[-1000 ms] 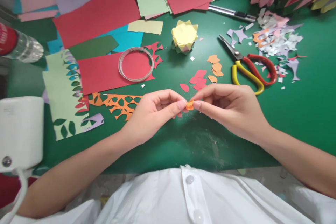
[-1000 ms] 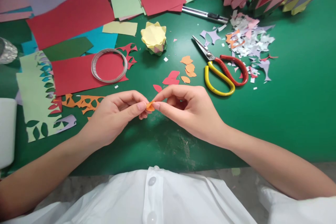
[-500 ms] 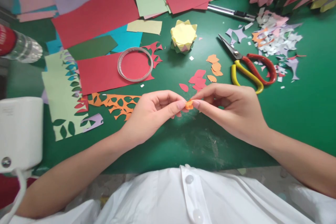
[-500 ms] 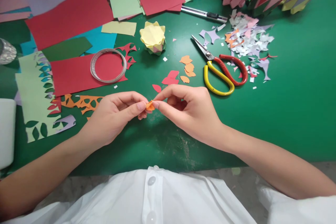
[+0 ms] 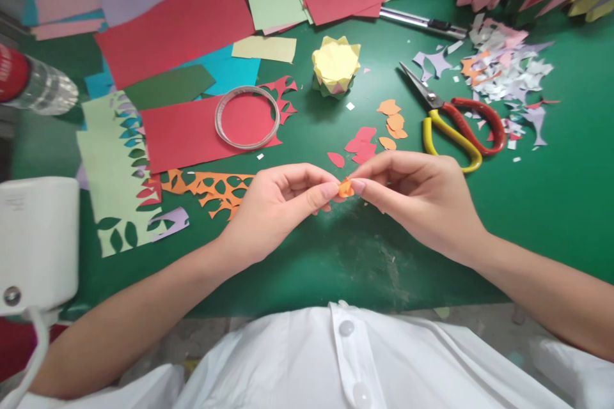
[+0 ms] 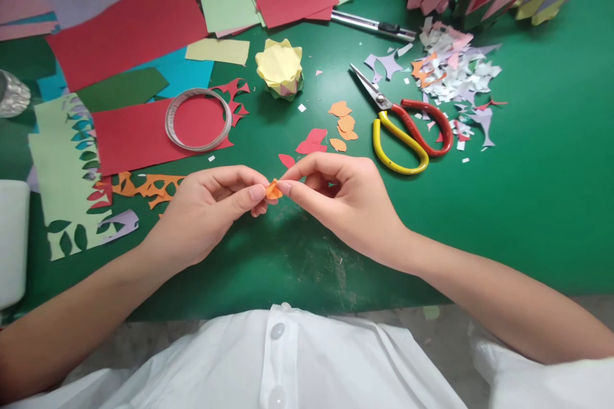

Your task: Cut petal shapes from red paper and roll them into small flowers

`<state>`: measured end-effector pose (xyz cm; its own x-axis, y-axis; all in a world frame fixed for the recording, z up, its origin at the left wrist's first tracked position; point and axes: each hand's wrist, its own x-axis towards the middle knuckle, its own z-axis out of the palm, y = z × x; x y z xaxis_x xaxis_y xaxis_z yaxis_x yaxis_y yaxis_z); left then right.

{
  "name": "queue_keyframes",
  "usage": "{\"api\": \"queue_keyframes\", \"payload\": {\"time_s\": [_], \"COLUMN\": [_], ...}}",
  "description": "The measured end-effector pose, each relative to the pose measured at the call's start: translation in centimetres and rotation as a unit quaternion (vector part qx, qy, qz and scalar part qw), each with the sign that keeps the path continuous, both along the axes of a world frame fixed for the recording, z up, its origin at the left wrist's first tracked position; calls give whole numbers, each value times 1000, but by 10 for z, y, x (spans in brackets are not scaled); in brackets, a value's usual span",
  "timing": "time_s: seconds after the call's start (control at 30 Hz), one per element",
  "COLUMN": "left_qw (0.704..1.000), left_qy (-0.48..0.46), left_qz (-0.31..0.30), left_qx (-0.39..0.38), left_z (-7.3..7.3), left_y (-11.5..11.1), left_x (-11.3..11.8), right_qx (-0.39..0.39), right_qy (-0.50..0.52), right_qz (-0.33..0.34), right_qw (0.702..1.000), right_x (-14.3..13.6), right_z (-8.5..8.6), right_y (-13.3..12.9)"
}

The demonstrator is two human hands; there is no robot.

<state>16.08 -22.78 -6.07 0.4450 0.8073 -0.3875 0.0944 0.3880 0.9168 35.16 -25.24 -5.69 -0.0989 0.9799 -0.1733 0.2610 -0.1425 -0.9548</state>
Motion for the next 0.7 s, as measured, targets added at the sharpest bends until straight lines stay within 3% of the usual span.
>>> {"api": "queue_keyframes", "payload": {"time_s": [0.5,0.7], "left_qw": [1000,989], "left_qy": [-5,-106], "left_qz": [8,21], "left_qx": [-9,-106], "left_z": [-1,-2], "left_y": [0,1], "left_x": [0,1], "right_qx": [-26,-41], "right_qy": [29,111], "right_qz": [17,29], "right_qw": [999,993], "right_x": [1,2], "right_z": [0,0], "right_y": [0,0]}}
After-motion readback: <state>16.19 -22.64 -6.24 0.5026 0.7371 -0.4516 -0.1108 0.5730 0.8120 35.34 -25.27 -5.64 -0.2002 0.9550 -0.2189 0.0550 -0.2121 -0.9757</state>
